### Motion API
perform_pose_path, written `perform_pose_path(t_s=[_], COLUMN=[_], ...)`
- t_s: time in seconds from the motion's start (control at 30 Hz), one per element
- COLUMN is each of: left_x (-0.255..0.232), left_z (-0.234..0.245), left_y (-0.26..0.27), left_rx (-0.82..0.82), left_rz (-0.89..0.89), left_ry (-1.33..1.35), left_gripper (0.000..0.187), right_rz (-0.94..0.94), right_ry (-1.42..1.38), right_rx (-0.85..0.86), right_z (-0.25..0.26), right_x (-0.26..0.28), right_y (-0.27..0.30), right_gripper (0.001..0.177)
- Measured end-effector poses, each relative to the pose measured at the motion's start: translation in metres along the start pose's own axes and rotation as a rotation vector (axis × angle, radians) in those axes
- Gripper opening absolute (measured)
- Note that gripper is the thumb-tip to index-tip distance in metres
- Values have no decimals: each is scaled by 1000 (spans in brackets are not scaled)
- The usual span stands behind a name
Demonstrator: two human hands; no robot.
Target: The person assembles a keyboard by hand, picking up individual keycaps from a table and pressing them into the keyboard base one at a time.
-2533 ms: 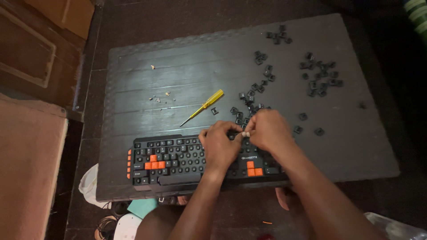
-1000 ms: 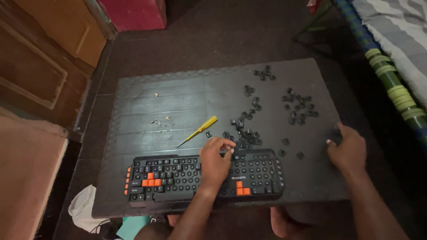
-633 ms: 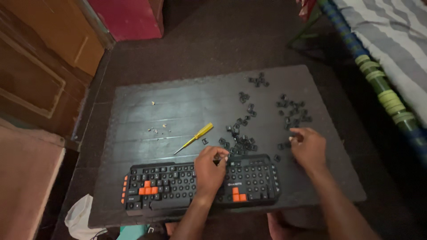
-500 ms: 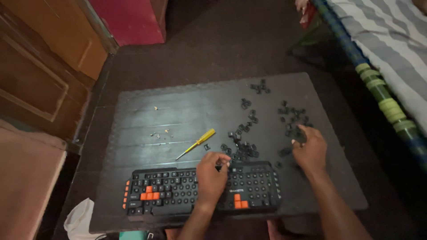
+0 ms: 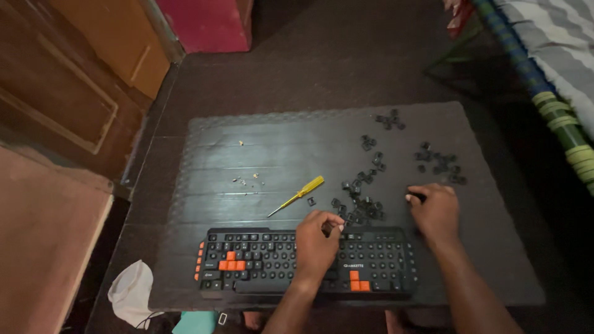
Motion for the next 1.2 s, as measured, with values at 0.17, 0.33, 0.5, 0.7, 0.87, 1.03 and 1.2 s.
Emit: perform_pose_path(t_s=[0.17, 0.33, 0.5, 0.7, 0.87, 1.03, 1.2], left_x=[-2, -4, -4, -1, 7, 14, 24], left_z=[6, 13, 16, 17, 16, 14, 12], left_y=[3, 4, 2, 0, -2, -6, -8], left_rx=[6, -3, 1, 20, -48, -85, -116], left_rz=[47, 33, 44, 72, 119, 119, 150], left_ry=[-3, -12, -25, 7, 92, 177, 185], left_gripper=[8, 8, 8, 8, 20, 26, 23], right_rz=[-81, -80, -88, -57, -219, -453, -456], right_ry=[13, 112, 66, -145, -623, -1171, -1266], right_rx=[45, 5, 10, -30, 198, 763, 832], right_z=[5, -2, -16, -21, -34, -58, -69], right_x=[43, 65, 61, 79, 91, 109, 114], right_y=[3, 9, 12, 12, 6, 11, 15], right_gripper=[19, 14, 15, 23, 24, 29, 31])
Point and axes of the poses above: each hand's wrist, its own y-axis away from the middle knuckle, its own z-axis out of the back of the hand, x = y × z, the point moved 3 cm from there along -y, towards the middle knuckle, and after that the axes turned 3 degrees about -y, right-handed, at the moved point
